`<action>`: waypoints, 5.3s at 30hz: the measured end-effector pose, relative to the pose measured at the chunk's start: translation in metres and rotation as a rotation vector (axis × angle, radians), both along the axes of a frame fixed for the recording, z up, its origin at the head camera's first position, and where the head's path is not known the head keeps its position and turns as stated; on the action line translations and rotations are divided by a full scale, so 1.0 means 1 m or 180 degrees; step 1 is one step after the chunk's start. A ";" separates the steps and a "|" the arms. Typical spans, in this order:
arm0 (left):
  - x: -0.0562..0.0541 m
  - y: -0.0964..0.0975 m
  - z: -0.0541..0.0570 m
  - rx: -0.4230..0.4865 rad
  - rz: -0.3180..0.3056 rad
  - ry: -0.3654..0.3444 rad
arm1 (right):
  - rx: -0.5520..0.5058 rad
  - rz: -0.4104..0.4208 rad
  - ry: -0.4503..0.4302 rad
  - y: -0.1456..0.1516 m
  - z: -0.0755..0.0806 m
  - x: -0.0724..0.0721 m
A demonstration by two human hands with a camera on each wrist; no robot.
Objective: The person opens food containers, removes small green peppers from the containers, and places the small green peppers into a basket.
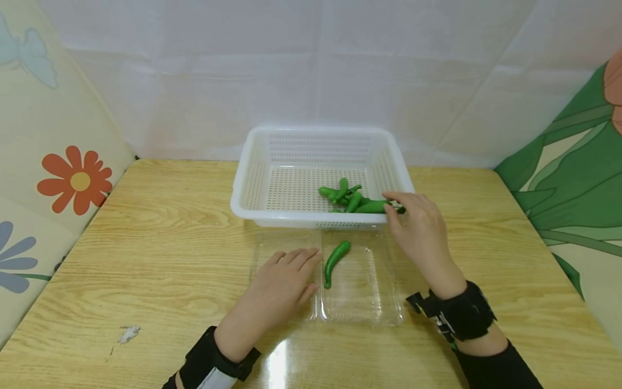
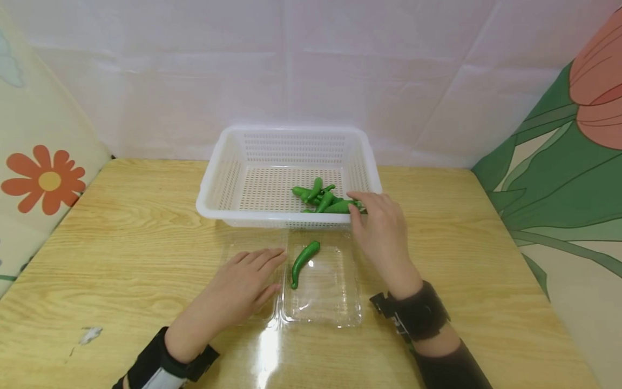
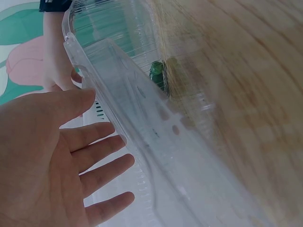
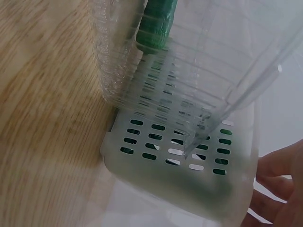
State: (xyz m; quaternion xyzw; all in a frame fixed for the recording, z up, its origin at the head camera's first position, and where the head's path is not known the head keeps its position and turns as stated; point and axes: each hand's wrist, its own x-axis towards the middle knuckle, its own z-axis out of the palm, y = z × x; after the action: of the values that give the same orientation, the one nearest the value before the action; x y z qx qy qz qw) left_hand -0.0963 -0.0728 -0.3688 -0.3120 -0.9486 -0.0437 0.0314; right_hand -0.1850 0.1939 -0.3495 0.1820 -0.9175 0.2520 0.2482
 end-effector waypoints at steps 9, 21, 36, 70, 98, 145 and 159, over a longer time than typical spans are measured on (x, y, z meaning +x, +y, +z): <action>0.000 0.000 0.000 0.0031 -0.0003 -0.0009 | -0.0099 0.0015 0.0077 0.000 0.003 0.001; 0.000 0.000 0.000 0.0011 0.0006 -0.0033 | -0.0146 0.0403 0.0439 0.003 0.004 -0.002; 0.000 0.000 0.000 0.0035 -0.0003 -0.0003 | 0.0000 0.1338 0.1149 0.006 0.005 -0.006; 0.000 0.000 -0.001 0.0037 -0.0001 0.0012 | 0.0497 0.1984 -0.0932 -0.016 0.014 0.025; 0.000 0.000 0.000 0.0025 -0.0030 0.0046 | 0.0733 0.1932 -0.1407 -0.022 -0.014 0.013; 0.000 0.001 -0.001 0.0070 -0.0009 0.0005 | 0.0948 0.1681 -0.1572 -0.023 -0.011 0.015; 0.000 0.001 0.000 0.0046 -0.0022 0.0042 | 0.0734 0.1910 -0.0625 -0.018 0.003 0.017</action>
State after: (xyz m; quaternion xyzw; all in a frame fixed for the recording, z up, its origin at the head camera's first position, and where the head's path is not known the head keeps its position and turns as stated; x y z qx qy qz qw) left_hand -0.0958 -0.0720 -0.3686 -0.3153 -0.9469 -0.0486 0.0397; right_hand -0.1680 0.1761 -0.3465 0.4458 -0.8650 0.2247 0.0511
